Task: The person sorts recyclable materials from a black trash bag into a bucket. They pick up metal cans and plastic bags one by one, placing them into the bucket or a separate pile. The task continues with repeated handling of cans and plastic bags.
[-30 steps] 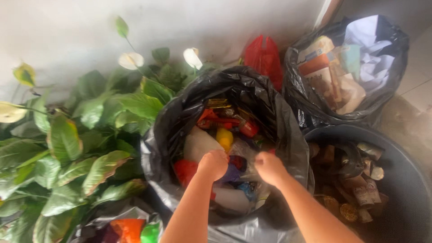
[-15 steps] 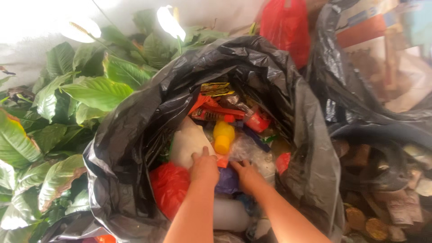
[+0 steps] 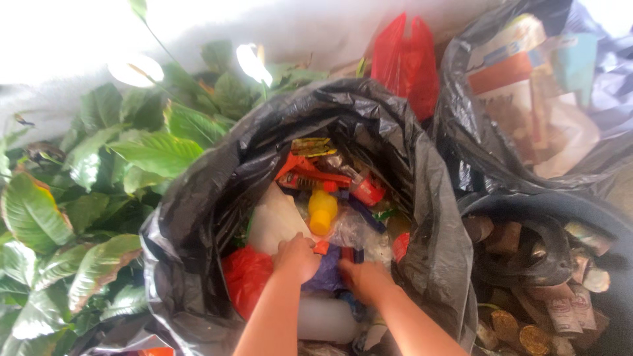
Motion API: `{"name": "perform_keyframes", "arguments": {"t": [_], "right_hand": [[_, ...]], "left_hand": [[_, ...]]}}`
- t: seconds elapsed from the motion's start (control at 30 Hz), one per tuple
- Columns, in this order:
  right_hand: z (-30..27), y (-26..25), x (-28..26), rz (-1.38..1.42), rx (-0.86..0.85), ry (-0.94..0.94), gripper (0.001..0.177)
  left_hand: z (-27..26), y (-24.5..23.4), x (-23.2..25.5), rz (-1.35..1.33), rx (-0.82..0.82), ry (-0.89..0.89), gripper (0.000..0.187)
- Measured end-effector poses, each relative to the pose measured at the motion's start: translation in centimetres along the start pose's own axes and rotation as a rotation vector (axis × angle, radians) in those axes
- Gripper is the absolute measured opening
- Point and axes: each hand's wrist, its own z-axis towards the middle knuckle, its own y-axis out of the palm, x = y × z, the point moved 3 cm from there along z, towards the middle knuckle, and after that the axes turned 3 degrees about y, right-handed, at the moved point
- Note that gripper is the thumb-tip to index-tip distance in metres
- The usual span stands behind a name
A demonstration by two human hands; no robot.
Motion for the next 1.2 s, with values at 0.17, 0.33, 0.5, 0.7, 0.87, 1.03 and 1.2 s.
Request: {"name": "perform_keyframes", "arguments": {"t": [0.17,0.33,0.5,0.7,0.87,1.03,1.2], "right_hand": [[-0.6,2.0,0.5,-0.028,0.129,0.015,0.027],[-2.9,-3.4,-1.3,0.389,0.404,0.193,0.024],[-11.5,-14.0,-7.3,1.208,0.465,0.06,0.015],[-22.4,-18.4,-20.4,1.404,0.158,-0.179,0.017],[-24.3,-14.6,-29.5,1.405,0.064,-0.264,0.022],[-20.7,-8.7,-35.3,1.187,0.111,-0.192,0.019],[-16.2,0.5,-39.8,0.313,0.203,-0.285,0.02]], "left_hand": [[-1.5,-0.4,0.5,-0.056,0.102,0.052,0.034],[-0.8,0.6,-1.0,-0.285,0.15,0.231,0.042],[-6.4,-4.9,-1.2,-0.606,0.365,0.124,0.076],[-16.9,-14.3,-8.4,-1.582,0.279,0.091,0.052],[-22.9,-19.1,-20.6,-1.212,0.313,0.047,0.047],[-24.7,-17.0,-32.5,-0.354,0.149,-0.096,0.054],[-25.1,-12.4,-39.4,-0.12,0.327,0.079,0.044]]}}
